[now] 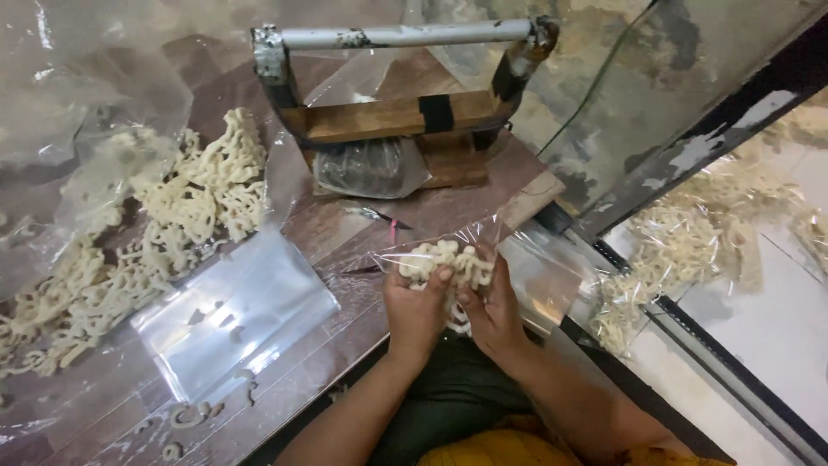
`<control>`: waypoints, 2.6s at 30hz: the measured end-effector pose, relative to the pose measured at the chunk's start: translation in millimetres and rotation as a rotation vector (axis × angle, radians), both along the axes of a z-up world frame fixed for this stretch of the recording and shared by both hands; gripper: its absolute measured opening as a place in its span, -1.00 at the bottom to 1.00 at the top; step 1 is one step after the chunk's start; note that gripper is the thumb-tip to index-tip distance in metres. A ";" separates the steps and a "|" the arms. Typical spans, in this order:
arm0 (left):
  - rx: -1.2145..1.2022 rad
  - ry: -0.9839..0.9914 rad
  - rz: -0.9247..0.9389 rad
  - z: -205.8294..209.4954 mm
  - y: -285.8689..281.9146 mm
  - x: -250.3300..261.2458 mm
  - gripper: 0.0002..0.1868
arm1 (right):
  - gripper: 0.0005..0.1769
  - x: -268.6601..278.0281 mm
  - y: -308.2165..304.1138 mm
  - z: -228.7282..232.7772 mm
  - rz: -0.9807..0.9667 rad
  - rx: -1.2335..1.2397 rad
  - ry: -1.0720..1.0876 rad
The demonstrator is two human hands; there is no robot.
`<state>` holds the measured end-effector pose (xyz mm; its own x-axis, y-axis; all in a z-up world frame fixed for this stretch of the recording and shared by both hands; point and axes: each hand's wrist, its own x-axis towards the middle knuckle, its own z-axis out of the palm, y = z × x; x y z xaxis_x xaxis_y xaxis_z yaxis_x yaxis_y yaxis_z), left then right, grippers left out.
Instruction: Packaging small noodle-like food items into plastic bags by hand and using tongs.
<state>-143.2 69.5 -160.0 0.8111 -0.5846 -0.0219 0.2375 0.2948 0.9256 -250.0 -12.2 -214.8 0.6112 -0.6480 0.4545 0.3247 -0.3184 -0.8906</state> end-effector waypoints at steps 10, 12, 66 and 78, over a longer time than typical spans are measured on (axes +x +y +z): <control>0.249 -0.032 -0.159 1.1 -30.5 -29.0 -0.51 | -0.21 -32.7 -15.7 -15.9 -0.128 0.107 0.018; 0.064 -0.086 -0.455 7.1 -42.5 -42.8 0.07 | -0.26 -44.7 -24.9 -16.9 -0.310 0.128 -0.044; 0.910 -1.062 0.142 -6.0 217.7 155.1 -0.88 | -0.86 211.1 73.8 74.9 0.613 -1.021 0.736; 0.497 -0.837 0.516 13.1 271.3 172.2 -0.90 | -0.93 200.0 44.8 67.9 0.178 -0.873 0.150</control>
